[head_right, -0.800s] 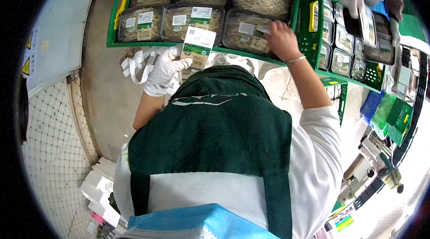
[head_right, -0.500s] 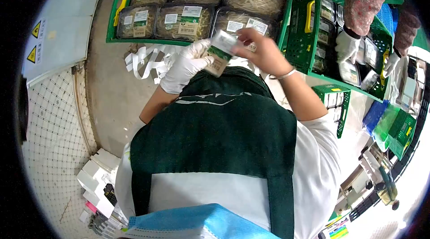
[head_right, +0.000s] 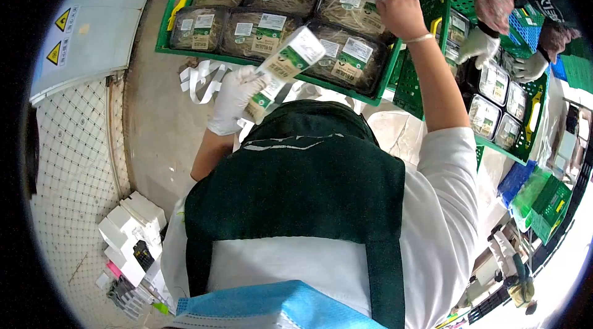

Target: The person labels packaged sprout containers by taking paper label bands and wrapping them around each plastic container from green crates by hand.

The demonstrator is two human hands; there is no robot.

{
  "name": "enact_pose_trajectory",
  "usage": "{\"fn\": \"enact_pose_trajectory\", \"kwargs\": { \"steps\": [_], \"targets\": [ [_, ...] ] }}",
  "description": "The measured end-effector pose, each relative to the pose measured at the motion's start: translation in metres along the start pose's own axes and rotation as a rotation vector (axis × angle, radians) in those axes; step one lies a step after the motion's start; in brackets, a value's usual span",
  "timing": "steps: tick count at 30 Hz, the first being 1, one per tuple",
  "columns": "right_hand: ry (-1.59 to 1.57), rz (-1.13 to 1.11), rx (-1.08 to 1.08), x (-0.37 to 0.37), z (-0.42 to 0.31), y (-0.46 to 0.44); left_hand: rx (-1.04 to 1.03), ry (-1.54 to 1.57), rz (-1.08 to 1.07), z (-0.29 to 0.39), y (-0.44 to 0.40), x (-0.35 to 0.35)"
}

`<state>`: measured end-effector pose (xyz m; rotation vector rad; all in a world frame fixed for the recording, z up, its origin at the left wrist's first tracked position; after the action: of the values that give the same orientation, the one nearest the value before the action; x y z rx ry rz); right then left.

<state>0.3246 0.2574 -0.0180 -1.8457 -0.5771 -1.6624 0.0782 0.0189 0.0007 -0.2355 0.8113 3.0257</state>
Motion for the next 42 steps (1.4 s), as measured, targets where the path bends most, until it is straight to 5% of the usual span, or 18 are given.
{"fn": "enact_pose_trajectory", "kwargs": {
  "steps": [3, 7, 8, 9, 10, 11, 13, 15, 16, 19, 20, 21, 23, 26, 27, 30, 35, 42],
  "targets": [
    [0.223, -0.246, -0.136, -0.037, -0.001, 0.003, -0.006, 0.152, 0.028, -0.008, 0.004, 0.009],
    [0.124, 0.034, -0.292, 0.001, -0.024, 0.024, -0.058, 0.253, -0.077, -0.003, 0.004, 0.002],
    [-0.14, -0.074, -0.242, 0.013, -0.038, 0.029, -0.062, 0.253, -0.079, -0.001, 0.002, -0.002],
    [-0.929, -0.151, -0.182, 0.008, -0.05, 0.042, -0.111, 0.208, -0.106, 0.001, 0.0, -0.008],
    [-1.365, -0.271, -0.102, 0.033, -0.08, 0.047, -0.16, 0.161, -0.134, 0.003, -0.002, -0.013],
    [-1.183, -0.287, 0.114, 0.047, -0.097, 0.05, -0.209, 0.114, -0.163, 0.005, -0.004, -0.016],
    [-0.934, -0.12, 0.036, 0.051, -0.114, 0.054, -0.176, 0.074, -0.19, 0.018, -0.005, -0.015],
    [-1.021, -0.216, 0.026, 0.05, -0.119, 0.054, -0.136, -0.825, -0.184, 0.036, -0.007, -0.014],
    [-1.025, -0.245, 0.027, 0.052, -0.125, 0.056, -0.326, -0.505, -0.15, 0.029, -0.013, -0.021],
    [-1.05, -0.232, -0.028, 0.051, -0.139, 0.059, -0.542, -0.366, -0.322, 0.056, -0.01, -0.045],
    [-1.029, -0.204, -0.052, 0.052, -0.139, 0.059, -0.449, -0.083, -0.314, 0.044, -0.017, -0.045],
    [-1.009, -0.178, -0.073, 0.052, -0.138, 0.058, -0.381, -0.238, -0.151, 0.039, -0.022, -0.036],
    [-0.98, -0.159, -0.044, 0.048, -0.137, 0.055, -0.26, -0.003, -0.077, 0.029, -0.026, -0.034],
    [-0.901, -0.044, -0.016, 0.048, -0.115, 0.04, -0.054, -0.218, -0.205, 0.039, -0.027, -0.031],
    [-0.85, 0.049, -0.01, 0.05, -0.099, 0.028, -0.286, -0.361, -0.171, 0.033, -0.033, -0.031],
    [-0.536, 0.082, -0.121, 0.054, -0.022, -0.03, -0.071, 0.019, -0.267, 0.016, -0.046, -0.022],
    [-0.019, 0.014, -0.089, -0.046, 0.091, -0.096, -0.03, 0.154, -0.245, 0.0, -0.046, 0.002],
    [0.442, -0.183, -0.264, -0.035, 0.05, -0.08, -0.141, 0.259, 0.059, 0.009, -0.01, 0.047]
  ]
}}
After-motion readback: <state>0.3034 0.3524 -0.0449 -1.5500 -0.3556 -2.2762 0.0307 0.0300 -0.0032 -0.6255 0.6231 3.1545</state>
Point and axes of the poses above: each hand's wrist, its own y-axis away from the middle knuckle, its own x-axis out of the back of the hand, z = x × y, the point moved 2 cm from there along -y, towards the middle knuckle, and after that the axes turned 8 degrees about -z, right-handed, at the moved point
